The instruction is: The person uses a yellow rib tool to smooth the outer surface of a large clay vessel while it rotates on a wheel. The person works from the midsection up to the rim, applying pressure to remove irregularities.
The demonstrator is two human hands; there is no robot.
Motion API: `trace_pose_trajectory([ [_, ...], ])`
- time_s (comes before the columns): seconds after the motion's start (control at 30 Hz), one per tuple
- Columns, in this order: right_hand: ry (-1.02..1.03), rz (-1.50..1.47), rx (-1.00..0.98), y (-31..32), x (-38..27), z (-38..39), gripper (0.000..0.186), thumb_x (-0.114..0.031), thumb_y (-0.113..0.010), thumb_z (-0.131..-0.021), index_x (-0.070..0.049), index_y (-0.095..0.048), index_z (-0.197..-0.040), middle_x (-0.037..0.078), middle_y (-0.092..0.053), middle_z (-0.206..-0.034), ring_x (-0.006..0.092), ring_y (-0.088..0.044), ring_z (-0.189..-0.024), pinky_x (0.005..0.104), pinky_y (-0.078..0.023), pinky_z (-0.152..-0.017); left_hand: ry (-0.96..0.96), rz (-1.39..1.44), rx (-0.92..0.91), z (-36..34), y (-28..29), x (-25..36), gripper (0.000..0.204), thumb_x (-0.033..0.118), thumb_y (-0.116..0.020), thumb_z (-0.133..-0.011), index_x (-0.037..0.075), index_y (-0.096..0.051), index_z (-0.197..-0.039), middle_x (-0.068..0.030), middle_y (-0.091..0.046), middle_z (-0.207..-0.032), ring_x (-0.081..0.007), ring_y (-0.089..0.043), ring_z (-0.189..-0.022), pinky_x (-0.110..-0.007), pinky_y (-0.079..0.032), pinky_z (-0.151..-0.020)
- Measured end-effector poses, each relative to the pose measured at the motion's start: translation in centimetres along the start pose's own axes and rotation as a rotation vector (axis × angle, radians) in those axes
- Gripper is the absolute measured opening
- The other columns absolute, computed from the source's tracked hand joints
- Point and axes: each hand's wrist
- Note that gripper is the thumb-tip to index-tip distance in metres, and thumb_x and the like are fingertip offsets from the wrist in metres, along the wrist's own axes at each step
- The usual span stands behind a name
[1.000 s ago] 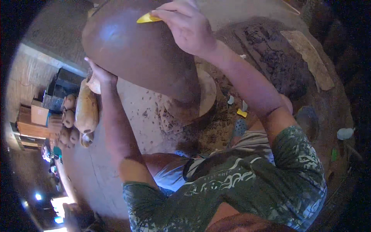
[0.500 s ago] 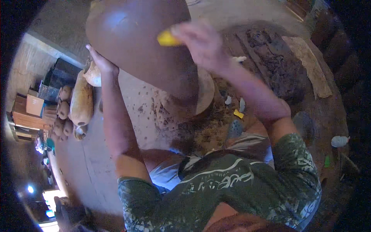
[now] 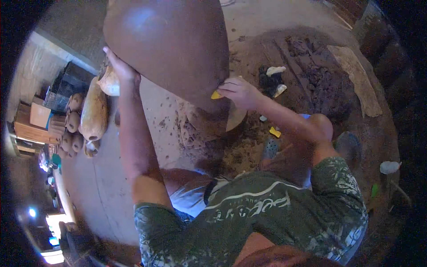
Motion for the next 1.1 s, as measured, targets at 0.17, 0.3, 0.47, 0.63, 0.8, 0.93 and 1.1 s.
trace_pose_trajectory([
  [0.17,-0.047,0.183,0.448,7.8,1.1,-9.1,0.033,-0.001,-0.065,-0.087,-0.006,-0.073,-0.118,0.009,-0.069,-0.109,0.03,-0.065,-0.102,0.0426,-0.053,-0.092,0.007,-0.019,-0.001,-0.5,1.2,-0.6,0.074,0.06,-0.015,-0.109,0.008,-0.034,-0.158,-0.0129,-0.043,-0.158,-0.0313,-0.042,-0.145,-0.046,-0.034,-0.12],
  [0.3,0.058,0.118,0.504,9.7,2.9,-13.6,0.036,-0.001,-0.065,-0.087,-0.006,-0.072,-0.122,0.01,-0.07,-0.117,0.0299,-0.066,-0.107,0.0432,-0.053,-0.096,-0.014,-0.051,-0.014,-0.2,0.4,0.1,0.078,0.066,-0.017,-0.106,0.011,-0.029,-0.161,-0.0134,-0.037,-0.162,-0.0348,-0.037,-0.148,-0.051,-0.031,-0.121],
  [0.47,0.069,0.114,0.394,5.1,2.5,-8.5,0.035,-0.001,-0.072,-0.085,-0.005,-0.074,-0.12,0.009,-0.071,-0.12,0.0279,-0.068,-0.111,0.0385,-0.055,-0.096,0.021,-0.06,0.002,-0.6,0.9,0.2,0.08,0.069,-0.019,-0.105,0.013,-0.027,-0.162,-0.0141,-0.034,-0.164,-0.037,-0.035,-0.149,-0.053,-0.03,-0.122],
  [0.63,0.056,0.008,0.057,0.6,0.9,-0.6,0.03,-0.008,-0.069,-0.085,-0.005,-0.075,-0.114,0.009,-0.072,-0.115,0.0278,-0.067,-0.106,0.0411,-0.055,-0.092,0.002,-0.048,0.028,0.2,-0.9,0.7,0.078,0.063,-0.011,-0.108,0.01,-0.031,-0.16,-0.013,-0.04,-0.16,-0.0318,-0.039,-0.147,-0.046,-0.031,-0.121],
  [0.8,-0.026,0.109,0.469,7.2,0.5,-10.2,0.028,-0.01,-0.067,-0.086,-0.011,-0.076,-0.112,0.006,-0.071,-0.107,0.0262,-0.066,-0.101,0.0395,-0.053,-0.087,0.004,-0.042,0.015,0.1,0.4,0.2,0.077,0.063,-0.012,-0.108,0.01,-0.032,-0.16,-0.0122,-0.04,-0.161,-0.0321,-0.04,-0.146,-0.047,-0.031,-0.121],
  [0.93,0.088,0.165,0.58,9.8,2.9,-15.9,0.03,-0.007,-0.067,-0.085,-0.012,-0.076,-0.114,0.004,-0.071,-0.11,0.0279,-0.066,-0.102,0.0387,-0.052,-0.091,0.019,-0.016,0.0,0.2,0.3,0.5,0.076,0.063,-0.013,-0.108,0.011,-0.033,-0.159,-0.0121,-0.04,-0.16,-0.032,-0.04,-0.146,-0.047,-0.031,-0.121],
  [1.1,0.046,0.1,0.487,4.7,2.5,-9.7,0.037,0.0,-0.064,-0.084,-0.007,-0.072,-0.119,0.006,-0.071,-0.117,0.0289,-0.065,-0.109,0.0418,-0.053,-0.095,-0.01,-0.074,0.055,0.8,-0.7,0.7,0.077,0.063,-0.012,-0.108,0.01,-0.033,-0.159,-0.0124,-0.039,-0.161,-0.0316,-0.039,-0.147,-0.046,-0.031,-0.121],
])
Point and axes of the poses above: each hand's wrist, its own z-axis away from the middle knuckle, its own y-axis out of the back of the hand, x = y × z
